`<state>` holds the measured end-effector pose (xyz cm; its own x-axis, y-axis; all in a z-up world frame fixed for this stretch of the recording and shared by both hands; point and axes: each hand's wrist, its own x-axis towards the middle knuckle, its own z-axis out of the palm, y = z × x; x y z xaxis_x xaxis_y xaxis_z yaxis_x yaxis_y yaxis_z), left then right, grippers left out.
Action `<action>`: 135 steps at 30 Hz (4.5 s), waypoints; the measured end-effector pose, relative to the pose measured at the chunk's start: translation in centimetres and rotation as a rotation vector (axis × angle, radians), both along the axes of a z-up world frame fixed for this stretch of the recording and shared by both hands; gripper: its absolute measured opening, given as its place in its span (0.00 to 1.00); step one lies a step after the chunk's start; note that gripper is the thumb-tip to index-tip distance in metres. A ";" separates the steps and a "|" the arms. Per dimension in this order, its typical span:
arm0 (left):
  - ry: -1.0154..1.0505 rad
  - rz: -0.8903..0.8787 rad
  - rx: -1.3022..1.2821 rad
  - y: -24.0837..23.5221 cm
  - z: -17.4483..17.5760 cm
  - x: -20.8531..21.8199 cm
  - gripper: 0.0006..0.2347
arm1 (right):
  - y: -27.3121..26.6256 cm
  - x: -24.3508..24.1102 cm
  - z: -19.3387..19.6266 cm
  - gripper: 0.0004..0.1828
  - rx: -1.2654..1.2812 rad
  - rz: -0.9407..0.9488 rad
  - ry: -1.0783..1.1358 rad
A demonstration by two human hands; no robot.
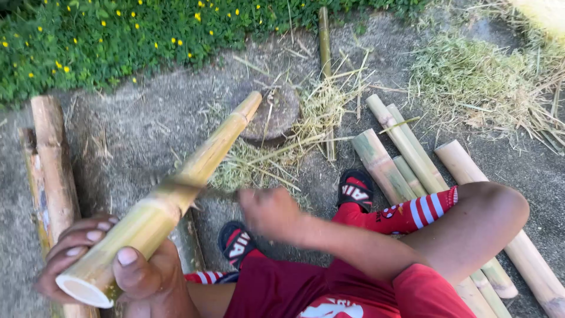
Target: The recorder uses a machete to scrape and cut the outer layer of a bamboo stalk.
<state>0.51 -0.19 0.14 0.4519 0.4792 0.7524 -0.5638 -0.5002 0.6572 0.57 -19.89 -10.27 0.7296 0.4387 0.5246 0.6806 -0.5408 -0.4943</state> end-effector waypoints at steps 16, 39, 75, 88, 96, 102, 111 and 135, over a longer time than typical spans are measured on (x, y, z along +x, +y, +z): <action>0.094 -0.032 0.050 -1.1 1.5 -1.7 0.26 | -1.9 5.6 -8.9 0.06 -0.219 -0.166 0.331; 0.045 -0.026 -0.103 -0.7 0.5 -1.5 0.21 | 0.7 0.2 1.3 0.09 0.059 0.028 0.034; -0.141 0.010 -0.167 0.5 0.2 0.3 0.22 | -0.5 2.9 -4.1 0.11 -0.188 -0.184 0.200; -0.202 -0.060 -0.196 0.7 -0.3 1.2 0.22 | -2.8 4.9 -5.4 0.15 -0.193 -0.297 0.577; -0.133 -0.086 -0.141 1.1 -0.9 0.4 0.23 | 1.2 -1.0 1.2 0.15 -0.020 0.066 0.071; -0.180 -0.131 -0.135 1.0 -1.3 0.1 0.22 | -2.8 7.1 -8.0 0.16 -0.410 -0.214 0.654; -0.164 -0.195 -0.178 1.4 -1.4 0.3 0.22 | 0.5 1.8 -3.0 0.04 -0.086 0.090 0.150; -0.096 -0.019 -0.102 1.0 -0.4 0.5 0.21 | -1.9 6.2 -6.9 0.07 -0.245 -0.187 0.376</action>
<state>1.05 0.78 -0.22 0.3900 0.5472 0.7406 -0.6351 -0.4225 0.6466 6.78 -21.77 -17.13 0.9268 0.3599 0.1074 0.3596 -0.7678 -0.5303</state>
